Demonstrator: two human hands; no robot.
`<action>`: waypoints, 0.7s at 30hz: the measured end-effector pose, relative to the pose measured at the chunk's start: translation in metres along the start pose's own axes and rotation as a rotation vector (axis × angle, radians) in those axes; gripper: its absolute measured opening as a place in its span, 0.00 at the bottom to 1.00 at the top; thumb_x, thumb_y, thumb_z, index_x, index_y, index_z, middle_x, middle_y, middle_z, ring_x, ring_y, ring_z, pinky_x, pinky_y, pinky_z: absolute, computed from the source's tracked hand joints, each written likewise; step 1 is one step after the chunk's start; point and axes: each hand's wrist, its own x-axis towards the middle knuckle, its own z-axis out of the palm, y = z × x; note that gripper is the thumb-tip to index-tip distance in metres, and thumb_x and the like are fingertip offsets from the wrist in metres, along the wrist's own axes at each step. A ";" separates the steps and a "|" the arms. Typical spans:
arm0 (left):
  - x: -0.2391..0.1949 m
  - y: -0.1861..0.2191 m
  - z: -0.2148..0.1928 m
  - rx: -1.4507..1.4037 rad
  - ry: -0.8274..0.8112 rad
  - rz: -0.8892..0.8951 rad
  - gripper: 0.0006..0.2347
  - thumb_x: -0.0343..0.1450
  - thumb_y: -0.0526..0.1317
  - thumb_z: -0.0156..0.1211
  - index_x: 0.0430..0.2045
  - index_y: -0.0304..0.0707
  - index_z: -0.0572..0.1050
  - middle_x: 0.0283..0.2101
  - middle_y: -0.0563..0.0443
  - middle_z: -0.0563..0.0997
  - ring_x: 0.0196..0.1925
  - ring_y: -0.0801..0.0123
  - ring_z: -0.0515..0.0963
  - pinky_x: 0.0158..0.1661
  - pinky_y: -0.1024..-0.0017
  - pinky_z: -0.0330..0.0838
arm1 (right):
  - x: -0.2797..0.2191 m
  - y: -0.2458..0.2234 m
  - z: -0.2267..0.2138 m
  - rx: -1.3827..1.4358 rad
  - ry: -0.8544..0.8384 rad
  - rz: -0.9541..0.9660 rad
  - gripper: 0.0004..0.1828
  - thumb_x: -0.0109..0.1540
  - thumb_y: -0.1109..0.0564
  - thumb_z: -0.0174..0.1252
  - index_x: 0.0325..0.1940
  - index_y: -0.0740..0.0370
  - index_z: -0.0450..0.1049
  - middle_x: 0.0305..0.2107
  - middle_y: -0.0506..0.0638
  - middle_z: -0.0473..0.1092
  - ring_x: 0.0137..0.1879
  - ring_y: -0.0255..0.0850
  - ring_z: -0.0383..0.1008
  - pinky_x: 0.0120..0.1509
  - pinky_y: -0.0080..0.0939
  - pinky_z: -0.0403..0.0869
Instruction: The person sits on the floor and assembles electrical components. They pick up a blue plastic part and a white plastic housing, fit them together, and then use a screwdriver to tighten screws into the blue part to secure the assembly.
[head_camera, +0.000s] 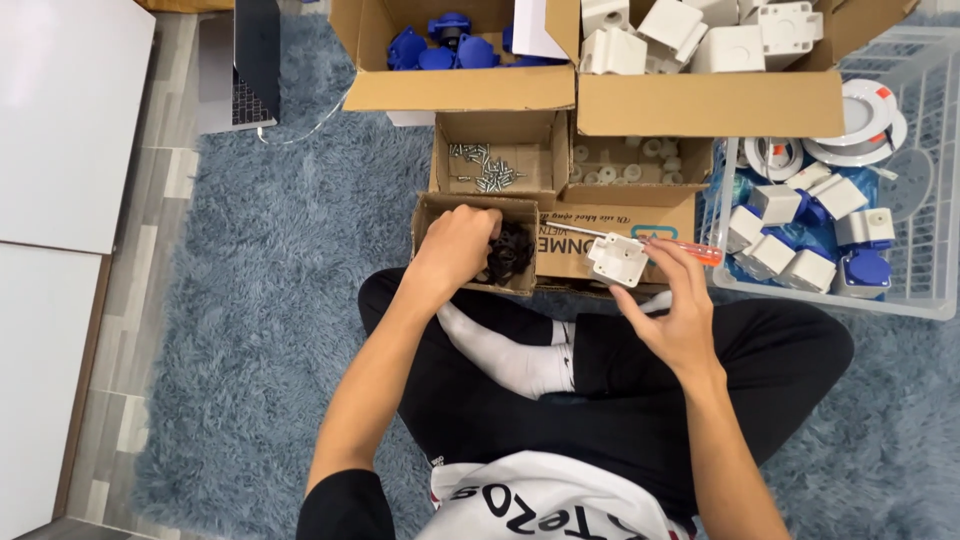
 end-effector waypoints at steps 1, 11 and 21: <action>-0.001 -0.001 0.000 0.006 0.036 0.004 0.08 0.68 0.28 0.72 0.39 0.29 0.84 0.36 0.31 0.86 0.39 0.30 0.88 0.37 0.39 0.85 | 0.000 -0.001 -0.001 0.015 -0.001 0.027 0.32 0.62 0.59 0.78 0.67 0.70 0.74 0.60 0.62 0.73 0.67 0.62 0.76 0.70 0.57 0.76; -0.081 0.055 -0.089 -0.267 0.314 0.385 0.05 0.71 0.28 0.63 0.37 0.35 0.81 0.36 0.40 0.83 0.44 0.41 0.87 0.42 0.54 0.84 | -0.008 -0.037 -0.015 0.212 0.064 0.031 0.33 0.60 0.57 0.76 0.65 0.74 0.73 0.60 0.68 0.75 0.58 0.64 0.80 0.61 0.57 0.79; -0.043 0.101 -0.106 -0.475 0.034 0.919 0.05 0.80 0.36 0.57 0.45 0.35 0.78 0.43 0.46 0.82 0.49 0.55 0.81 0.56 0.58 0.77 | -0.033 -0.053 -0.022 0.484 0.100 0.078 0.07 0.69 0.67 0.58 0.50 0.72 0.78 0.32 0.60 0.82 0.34 0.43 0.85 0.44 0.34 0.85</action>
